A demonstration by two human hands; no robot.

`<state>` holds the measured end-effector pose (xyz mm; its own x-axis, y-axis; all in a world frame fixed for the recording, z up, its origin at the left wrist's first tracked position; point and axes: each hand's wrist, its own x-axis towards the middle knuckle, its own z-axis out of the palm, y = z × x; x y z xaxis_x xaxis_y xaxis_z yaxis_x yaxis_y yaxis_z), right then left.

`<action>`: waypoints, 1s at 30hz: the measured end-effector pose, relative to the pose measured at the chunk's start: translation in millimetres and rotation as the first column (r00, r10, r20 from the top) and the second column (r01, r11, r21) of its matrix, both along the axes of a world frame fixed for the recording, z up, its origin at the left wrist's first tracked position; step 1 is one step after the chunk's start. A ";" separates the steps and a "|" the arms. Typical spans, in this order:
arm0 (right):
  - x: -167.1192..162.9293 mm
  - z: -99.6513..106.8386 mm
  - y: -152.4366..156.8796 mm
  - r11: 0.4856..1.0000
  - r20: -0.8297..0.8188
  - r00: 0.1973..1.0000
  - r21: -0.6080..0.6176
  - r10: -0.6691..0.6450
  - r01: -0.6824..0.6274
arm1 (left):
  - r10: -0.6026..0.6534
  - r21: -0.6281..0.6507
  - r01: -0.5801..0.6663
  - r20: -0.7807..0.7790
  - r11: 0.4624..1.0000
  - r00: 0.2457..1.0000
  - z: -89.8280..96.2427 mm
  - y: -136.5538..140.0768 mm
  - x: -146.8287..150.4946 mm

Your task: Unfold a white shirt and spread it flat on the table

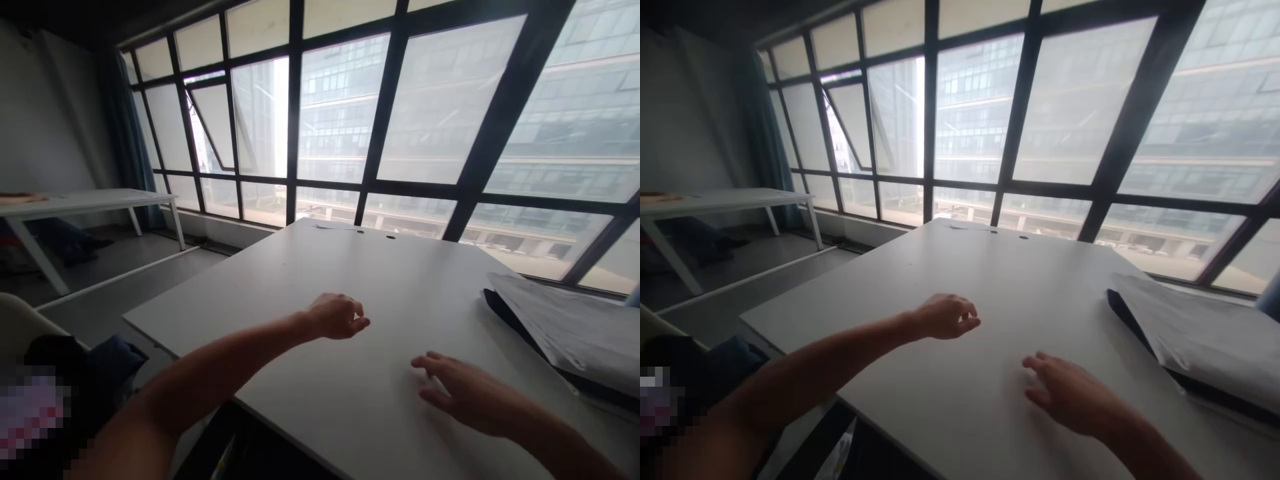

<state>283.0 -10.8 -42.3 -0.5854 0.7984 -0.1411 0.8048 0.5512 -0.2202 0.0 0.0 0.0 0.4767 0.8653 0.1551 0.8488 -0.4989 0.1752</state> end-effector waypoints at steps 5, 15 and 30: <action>-2.2 -11.7 3.7 0.998 -0.188 0.981 0.053 0.043 -0.034 | -0.028 -0.045 0.028 0.003 0.999 1.000 -37.5 39.2 30.8; 8.9 -10.2 6.0 0.995 -0.302 0.953 -0.094 -0.008 -0.021 | -0.043 -0.089 0.050 0.077 0.995 0.996 -63.7 35.8 22.0; 13.5 -10.5 9.8 0.990 -0.318 0.948 -0.138 -0.031 -0.014 | -0.099 -0.095 0.105 0.062 0.990 0.993 -66.7 35.8 20.4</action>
<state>296.6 -1.0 -52.8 -0.6111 0.7895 -0.0563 0.6844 0.4913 -0.5387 20.4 35.8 -66.7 0.5560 0.8249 0.1021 0.7814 -0.5606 0.2742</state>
